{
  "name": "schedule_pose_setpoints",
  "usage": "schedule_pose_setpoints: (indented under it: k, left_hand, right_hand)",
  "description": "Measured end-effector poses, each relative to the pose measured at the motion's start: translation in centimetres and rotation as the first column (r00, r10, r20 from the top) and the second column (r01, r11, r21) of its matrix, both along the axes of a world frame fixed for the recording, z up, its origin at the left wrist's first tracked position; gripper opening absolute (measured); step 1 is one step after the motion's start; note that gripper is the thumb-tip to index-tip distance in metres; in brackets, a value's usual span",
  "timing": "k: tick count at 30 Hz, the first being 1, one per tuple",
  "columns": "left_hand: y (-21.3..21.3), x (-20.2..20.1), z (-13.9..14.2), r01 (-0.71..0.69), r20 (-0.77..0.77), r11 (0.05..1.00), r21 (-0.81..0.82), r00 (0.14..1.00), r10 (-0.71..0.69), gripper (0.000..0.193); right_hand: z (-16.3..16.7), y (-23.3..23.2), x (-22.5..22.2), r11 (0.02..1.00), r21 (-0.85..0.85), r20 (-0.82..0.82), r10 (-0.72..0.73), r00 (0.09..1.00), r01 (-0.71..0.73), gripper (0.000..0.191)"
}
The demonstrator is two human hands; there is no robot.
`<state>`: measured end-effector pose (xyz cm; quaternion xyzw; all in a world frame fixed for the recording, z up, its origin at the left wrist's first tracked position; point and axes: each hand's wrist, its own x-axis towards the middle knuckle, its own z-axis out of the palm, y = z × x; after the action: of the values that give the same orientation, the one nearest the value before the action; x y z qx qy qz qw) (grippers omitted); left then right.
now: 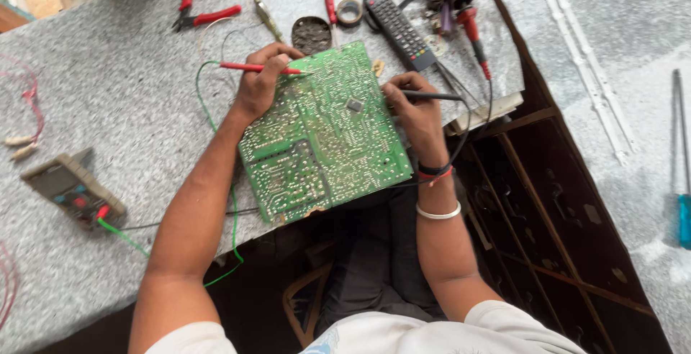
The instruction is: The person holds a green circuit board on the workbench and probes its solder points with the red and black multimeter leads, moving the probes to different spots across the board while checking readings on the multimeter resting on the bench.
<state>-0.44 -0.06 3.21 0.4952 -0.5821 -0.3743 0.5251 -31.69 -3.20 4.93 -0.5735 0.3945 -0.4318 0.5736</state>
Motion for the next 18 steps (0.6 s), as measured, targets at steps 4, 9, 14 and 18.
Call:
schedule_pose_setpoints:
  k: [4, 9, 14, 18]
  left_hand:
    - [-0.3, 0.0, -0.1, -0.007, 0.01, 0.999, 0.042, 1.0, 0.006, 0.039]
    - [-0.5, 0.3, -0.8, -0.015, 0.054, 0.999, -0.05, 0.998, 0.017, 0.038]
    - [-0.7, 0.6, -1.4, -0.016, 0.02, 0.999, -0.037, 1.0, 0.017, 0.037]
    - [-0.6, 0.6, -1.5, -0.018, 0.006, 1.0, 0.021, 1.0, 0.018, 0.037]
  right_hand:
    - [-0.5, -0.1, -0.2, 1.0, -0.012, -0.055, -0.015, 0.998, 0.014, 0.018]
    - [-1.0, 0.0, 0.1, 0.997, -0.078, 0.0, 0.021, 1.0, -0.021, 0.017]
    - [-0.9, -0.2, 0.5, 0.991, -0.127, 0.005, 0.037, 0.999, -0.036, 0.017]
    - [-0.5, 0.2, 0.5, 0.995, -0.094, 0.006, 0.044, 0.999, -0.043, 0.017]
